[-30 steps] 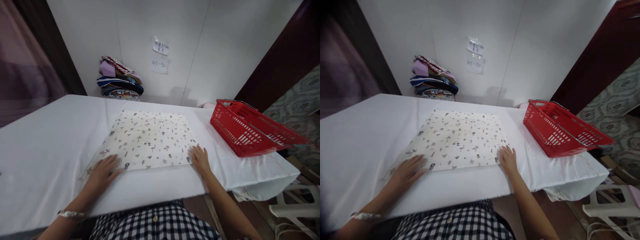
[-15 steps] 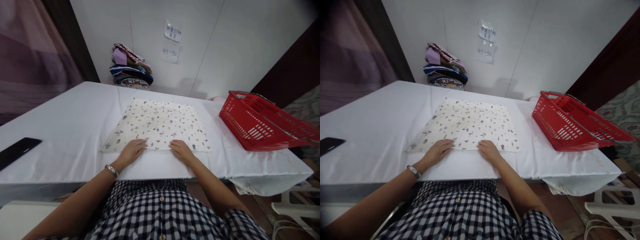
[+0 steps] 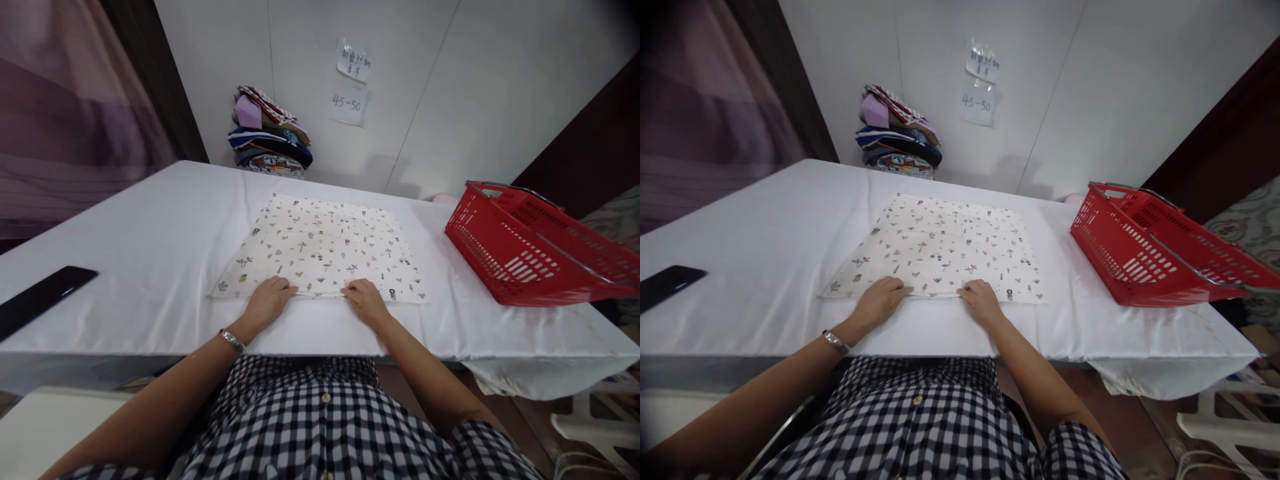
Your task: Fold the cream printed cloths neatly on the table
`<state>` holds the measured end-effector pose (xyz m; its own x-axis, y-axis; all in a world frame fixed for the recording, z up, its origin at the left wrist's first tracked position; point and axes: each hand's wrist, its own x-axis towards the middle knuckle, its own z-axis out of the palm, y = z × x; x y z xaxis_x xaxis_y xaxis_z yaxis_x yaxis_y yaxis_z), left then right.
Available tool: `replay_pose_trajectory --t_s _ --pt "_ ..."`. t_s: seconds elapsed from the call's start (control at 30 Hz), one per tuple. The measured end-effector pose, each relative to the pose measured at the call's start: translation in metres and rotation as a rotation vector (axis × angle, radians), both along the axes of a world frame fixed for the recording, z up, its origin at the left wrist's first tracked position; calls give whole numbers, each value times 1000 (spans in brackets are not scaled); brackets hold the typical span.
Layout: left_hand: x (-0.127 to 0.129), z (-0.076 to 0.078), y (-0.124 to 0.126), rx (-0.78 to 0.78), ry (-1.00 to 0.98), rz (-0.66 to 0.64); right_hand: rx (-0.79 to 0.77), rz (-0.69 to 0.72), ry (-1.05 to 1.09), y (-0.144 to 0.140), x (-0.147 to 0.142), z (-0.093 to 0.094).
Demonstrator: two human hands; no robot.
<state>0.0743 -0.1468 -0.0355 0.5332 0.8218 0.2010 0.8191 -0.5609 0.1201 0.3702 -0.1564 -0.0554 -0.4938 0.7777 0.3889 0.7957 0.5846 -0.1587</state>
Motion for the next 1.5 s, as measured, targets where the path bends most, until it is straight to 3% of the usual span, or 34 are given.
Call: replay_pose_trajectory --t_s 0.3,0.47,0.97,1.13,1.37,1.5 --pt "-8 -11 -8 70 -178 -35 -2 47 36 -7 -5 0" --pt "-10 -13 -11 108 -179 -70 -8 60 46 -14 -8 4" --pt "-32 0 -7 -2 -56 205 18 -4 -35 -12 -1 -4" --pt "-40 2 -10 63 -107 180 95 -46 -37 -13 9 -7" --pt "-55 -14 -16 65 -139 126 78 -87 -73 -21 21 -14" --pt "-71 -17 -18 78 -147 202 95 -200 -88 -25 53 -21"
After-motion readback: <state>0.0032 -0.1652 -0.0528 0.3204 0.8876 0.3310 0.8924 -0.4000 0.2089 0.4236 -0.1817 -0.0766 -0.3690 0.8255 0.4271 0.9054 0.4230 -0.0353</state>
